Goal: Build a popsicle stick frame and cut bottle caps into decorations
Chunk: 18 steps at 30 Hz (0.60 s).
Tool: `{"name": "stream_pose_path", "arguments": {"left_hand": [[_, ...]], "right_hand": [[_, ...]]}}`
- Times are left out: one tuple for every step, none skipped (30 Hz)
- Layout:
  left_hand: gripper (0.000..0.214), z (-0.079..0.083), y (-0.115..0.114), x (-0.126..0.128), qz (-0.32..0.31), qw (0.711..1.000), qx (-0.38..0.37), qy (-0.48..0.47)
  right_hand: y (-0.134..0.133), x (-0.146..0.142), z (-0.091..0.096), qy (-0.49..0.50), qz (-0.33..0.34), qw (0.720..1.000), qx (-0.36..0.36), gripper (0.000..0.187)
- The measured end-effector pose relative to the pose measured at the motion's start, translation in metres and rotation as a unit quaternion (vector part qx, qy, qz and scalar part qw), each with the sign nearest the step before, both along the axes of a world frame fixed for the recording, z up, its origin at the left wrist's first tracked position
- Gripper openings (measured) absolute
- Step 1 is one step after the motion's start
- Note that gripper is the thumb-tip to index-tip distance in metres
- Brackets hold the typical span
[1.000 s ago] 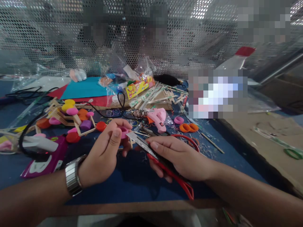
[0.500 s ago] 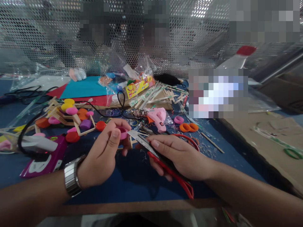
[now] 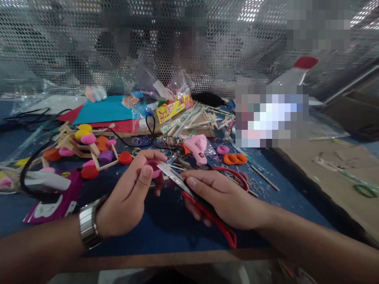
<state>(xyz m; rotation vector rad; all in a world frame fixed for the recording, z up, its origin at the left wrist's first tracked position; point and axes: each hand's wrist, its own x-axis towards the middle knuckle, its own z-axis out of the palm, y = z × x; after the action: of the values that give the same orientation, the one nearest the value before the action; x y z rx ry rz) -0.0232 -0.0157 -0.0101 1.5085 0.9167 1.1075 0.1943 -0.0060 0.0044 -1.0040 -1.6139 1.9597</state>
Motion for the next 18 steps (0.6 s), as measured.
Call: {"name": "stream_pose_path", "arguments": {"left_hand": [[0.036, -0.0002, 0.0005, 0.0002, -0.001, 1.0, 0.002, 0.0], [0.036, -0.0002, 0.0009, 0.0004, -0.004, 1.0, 0.002, 0.0], [0.036, 0.0, 0.0013, 0.0006, -0.007, 1.0, 0.001, 0.0], [0.036, 0.0002, 0.0014, 0.0008, -0.009, 1.0, -0.001, 0.002], [0.037, 0.0006, 0.0015, 0.001, -0.011, 1.0, 0.0, 0.003], [0.037, 0.001, 0.0013, 0.0011, -0.011, 1.0, 0.0, 0.005], [0.038, 0.0015, 0.0011, 0.0011, -0.01, 1.0, 0.001, 0.008], [0.039, 0.0019, 0.0009, 0.001, -0.008, 1.0, 0.002, 0.011], [0.04, 0.0024, 0.0007, 0.001, -0.007, 1.0, 0.003, 0.015], [0.041, 0.0027, 0.0007, 0.001, -0.005, 1.0, 0.003, 0.018], [0.041, 0.003, 0.0008, 0.0011, -0.002, 1.0, 0.003, 0.021], [0.042, 0.0032, 0.0011, 0.0012, 0.0, 1.0, 0.002, 0.025], [0.042, 0.0032, 0.0015, 0.0014, 0.003, 1.0, 0.001, 0.027], [0.042, 0.0032, 0.0019, 0.0015, 0.005, 1.0, 0.001, 0.028], [0.042, 0.0031, 0.0022, 0.0017, 0.008, 1.0, 0.002, 0.029], [0.043, 0.0031, 0.0024, 0.0018, 0.009, 0.999, 0.002, 0.03], [0.043, 0.003, 0.0024, 0.0018, 0.012, 0.999, 0.002, 0.03], [0.043, 0.0031, 0.0022, 0.0018, 0.015, 0.999, 0.001, 0.028]], "right_hand": [[0.0, -0.0002, -0.0004, -0.009, -0.003, 1.0, 0.017, 0.035], [0.0001, -0.0005, -0.0007, -0.019, -0.007, 0.999, 0.036, 0.034], [0.0003, -0.0008, -0.0008, -0.028, -0.014, 0.998, 0.057, 0.033], [0.0005, -0.0012, -0.0008, -0.037, -0.021, 0.996, 0.077, 0.032], [0.0007, -0.0015, -0.0007, -0.047, -0.025, 0.994, 0.096, 0.032], [0.0007, -0.0018, -0.0005, -0.057, -0.028, 0.992, 0.113, 0.032], [0.0007, -0.0019, -0.0004, -0.065, -0.029, 0.989, 0.132, 0.033], [0.0005, -0.0019, -0.0003, -0.073, -0.029, 0.985, 0.153, 0.033], [0.0003, -0.0018, -0.0004, -0.081, -0.029, 0.98, 0.178, 0.034], [0.0001, -0.0016, -0.0007, -0.089, -0.03, 0.974, 0.205, 0.035], [-0.0001, -0.0013, -0.0011, -0.097, -0.031, 0.967, 0.232, 0.035], [-0.0003, -0.0009, -0.0017, -0.104, -0.033, 0.96, 0.258, 0.035], [-0.0004, -0.0005, -0.0024, -0.109, -0.035, 0.954, 0.278, 0.034], [-0.0005, 0.0, -0.0029, -0.113, -0.038, 0.949, 0.293, 0.033], [-0.0006, 0.0004, -0.0034, -0.114, -0.04, 0.945, 0.304, 0.031], [-0.0007, 0.0008, -0.0036, -0.114, -0.041, 0.943, 0.311, 0.03], [-0.0009, 0.0011, -0.0036, -0.114, -0.041, 0.941, 0.317, 0.03], [-0.0011, 0.0014, -0.0034, -0.115, -0.041, 0.939, 0.322, 0.03]]}}
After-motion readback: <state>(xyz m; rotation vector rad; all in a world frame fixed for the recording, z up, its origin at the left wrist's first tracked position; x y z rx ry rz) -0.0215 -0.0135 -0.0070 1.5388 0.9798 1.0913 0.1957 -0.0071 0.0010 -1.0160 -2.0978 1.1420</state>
